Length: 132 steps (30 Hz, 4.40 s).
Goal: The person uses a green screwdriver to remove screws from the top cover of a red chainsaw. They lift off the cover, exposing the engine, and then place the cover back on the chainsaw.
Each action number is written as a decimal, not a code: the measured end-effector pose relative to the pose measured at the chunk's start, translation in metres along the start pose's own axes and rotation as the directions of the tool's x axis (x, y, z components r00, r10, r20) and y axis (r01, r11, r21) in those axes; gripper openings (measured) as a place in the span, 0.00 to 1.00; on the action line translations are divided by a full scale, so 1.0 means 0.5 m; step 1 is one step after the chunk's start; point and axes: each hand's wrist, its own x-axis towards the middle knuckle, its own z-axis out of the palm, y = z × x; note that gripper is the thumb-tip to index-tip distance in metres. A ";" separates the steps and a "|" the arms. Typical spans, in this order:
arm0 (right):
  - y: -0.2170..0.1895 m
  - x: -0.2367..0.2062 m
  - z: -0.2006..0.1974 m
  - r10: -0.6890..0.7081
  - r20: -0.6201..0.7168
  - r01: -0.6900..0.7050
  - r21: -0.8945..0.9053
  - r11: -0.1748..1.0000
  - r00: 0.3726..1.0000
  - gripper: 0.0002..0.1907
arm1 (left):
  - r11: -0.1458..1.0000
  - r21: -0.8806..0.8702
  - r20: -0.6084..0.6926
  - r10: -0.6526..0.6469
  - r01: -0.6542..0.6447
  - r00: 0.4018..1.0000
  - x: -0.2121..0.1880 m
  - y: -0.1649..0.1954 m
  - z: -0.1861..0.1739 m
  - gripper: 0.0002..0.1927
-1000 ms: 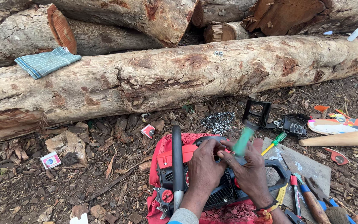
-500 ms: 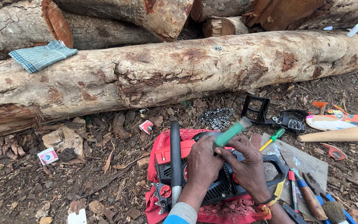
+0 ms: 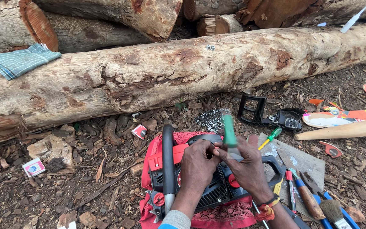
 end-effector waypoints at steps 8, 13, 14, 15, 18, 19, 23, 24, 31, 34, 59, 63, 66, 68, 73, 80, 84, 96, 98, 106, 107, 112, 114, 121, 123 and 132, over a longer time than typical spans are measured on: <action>-0.019 0.004 -0.008 0.082 -0.005 -0.082 0.072 0.994 0.997 0.12 | 0.993 -0.045 -0.013 0.110 -0.110 0.994 -0.007 0.003 -0.009 0.09; -0.025 0.008 -0.009 0.073 -0.019 -0.072 0.068 0.995 0.997 0.12 | 0.992 -0.048 -0.024 0.119 -0.120 0.993 -0.012 0.005 -0.010 0.08; -0.026 0.009 -0.009 0.071 -0.017 -0.069 0.065 0.995 0.997 0.12 | 0.986 -0.037 -0.047 0.159 -0.161 0.986 -0.012 0.006 -0.009 0.07; -0.027 0.010 -0.011 0.039 -0.039 -0.037 0.038 0.999 0.998 0.11 | 0.978 -0.052 -0.055 0.201 -0.204 0.978 -0.011 0.006 -0.009 0.07; -0.030 0.009 -0.024 0.014 -0.056 -0.014 0.012 1.000 0.998 0.10 | 0.946 -0.094 -0.043 0.307 -0.309 0.951 -0.017 0.005 -0.011 0.07; -0.030 0.010 -0.033 0.050 -0.033 -0.049 0.037 0.998 0.998 0.10 | 0.935 -0.111 -0.018 0.337 -0.336 0.941 -0.019 0.005 -0.014 0.07; -0.035 -0.006 -0.079 0.058 0.114 -0.077 0.166 0.983 0.992 0.10 | 0.880 -0.162 0.105 0.465 -0.447 0.879 -0.043 0.002 -0.037 0.08; -0.038 -0.012 -0.087 0.100 0.159 -0.126 0.161 0.979 0.982 0.09 | 0.891 -0.164 0.158 0.448 -0.424 0.880 -0.052 0.002 -0.044 0.08; -0.079 -0.073 -0.094 0.149 0.236 -0.157 0.015 0.987 0.960 0.08 | 0.922 -0.128 0.280 0.387 -0.365 0.879 -0.122 0.003 -0.071 0.09; -0.091 -0.097 -0.085 0.178 0.187 -0.190 0.044 0.981 0.966 0.08 | 0.908 -0.042 0.280 0.412 -0.418 0.867 -0.129 0.000 -0.071 0.08; -0.113 -0.125 -0.062 0.127 0.110 -0.130 0.018 0.991 0.986 0.10 | 0.910 0.010 0.275 0.395 -0.413 0.877 -0.131 -0.014 -0.061 0.12; -0.111 -0.123 -0.061 0.161 0.134 -0.168 0.041 0.985 0.978 0.08 | 0.913 -0.070 0.217 0.408 -0.403 0.887 -0.135 -0.014 -0.062 0.12; -0.118 -0.122 -0.063 0.128 0.114 -0.135 0.055 0.989 0.985 0.07 | 0.935 -0.076 0.241 0.355 -0.347 0.903 -0.135 -0.005 -0.070 0.12; -0.123 -0.121 -0.065 0.122 0.106 -0.129 0.060 0.990 0.987 0.06 | 0.924 -0.033 0.246 0.377 -0.381 0.893 -0.134 0.001 -0.076 0.13; -0.134 -0.120 -0.065 0.080 0.086 -0.082 0.020 0.996 0.993 0.07 | 0.913 -0.057 0.209 0.406 -0.404 0.889 -0.139 0.014 -0.086 0.11; -0.127 -0.130 -0.089 0.277 0.130 -0.291 0.102 0.951 0.952 0.16 | 0.961 -0.052 0.303 0.274 -0.271 0.913 -0.143 0.034 -0.100 0.13; -0.132 -0.137 -0.097 0.363 0.131 -0.381 0.163 0.910 0.922 0.16 | 0.925 -0.011 0.239 0.371 -0.380 0.897 -0.140 0.048 -0.120 0.11; -0.344 -0.081 -0.098 0.071 0.387 -0.146 0.169 0.975 0.919 0.32 | 0.847 0.271 0.320 0.369 -0.457 0.873 -0.176 0.025 -0.236 0.07; -0.369 -0.066 -0.085 0.284 0.324 -0.295 -0.015 0.955 0.902 0.31 | 0.846 0.263 0.324 0.376 -0.464 0.868 -0.175 0.018 -0.240 0.05; -0.398 -0.020 -0.053 0.246 0.293 -0.158 -0.294 0.943 0.924 0.16 | 0.871 0.288 0.238 0.338 -0.398 0.911 -0.161 0.004 -0.252 0.10; -0.396 -0.024 -0.049 0.246 0.299 -0.161 -0.279 0.947 0.922 0.15 | 0.868 0.298 0.227 0.340 -0.397 0.913 -0.159 0.004 -0.254 0.10; -0.379 -0.055 -0.031 0.203 0.243 -0.156 -0.199 0.968 0.949 0.15 | 0.873 0.346 0.232 0.276 -0.344 0.933 -0.158 0.001 -0.259 0.12; -0.375 -0.057 -0.027 0.133 0.226 -0.088 -0.196 0.977 0.965 0.14 | 0.875 0.358 0.241 0.252 -0.327 0.937 -0.157 -0.001 -0.257 0.13; -0.390 -0.048 -0.023 0.094 0.277 -0.033 -0.218 0.975 0.956 0.11 | 0.871 0.367 0.224 0.259 -0.327 0.940 -0.151 -0.007 -0.251 0.17; -0.396 -0.047 -0.021 0.073 0.292 -0.013 -0.203 0.979 0.954 0.10 | 0.871 0.367 0.221 0.258 -0.325 0.941 -0.152 -0.008 -0.251 0.17; -0.392 -0.031 -0.035 0.296 0.350 -0.229 -0.221 0.948 0.888 0.13 | 0.885 0.370 0.233 0.205 -0.282 0.951 -0.154 0.006 -0.256 0.17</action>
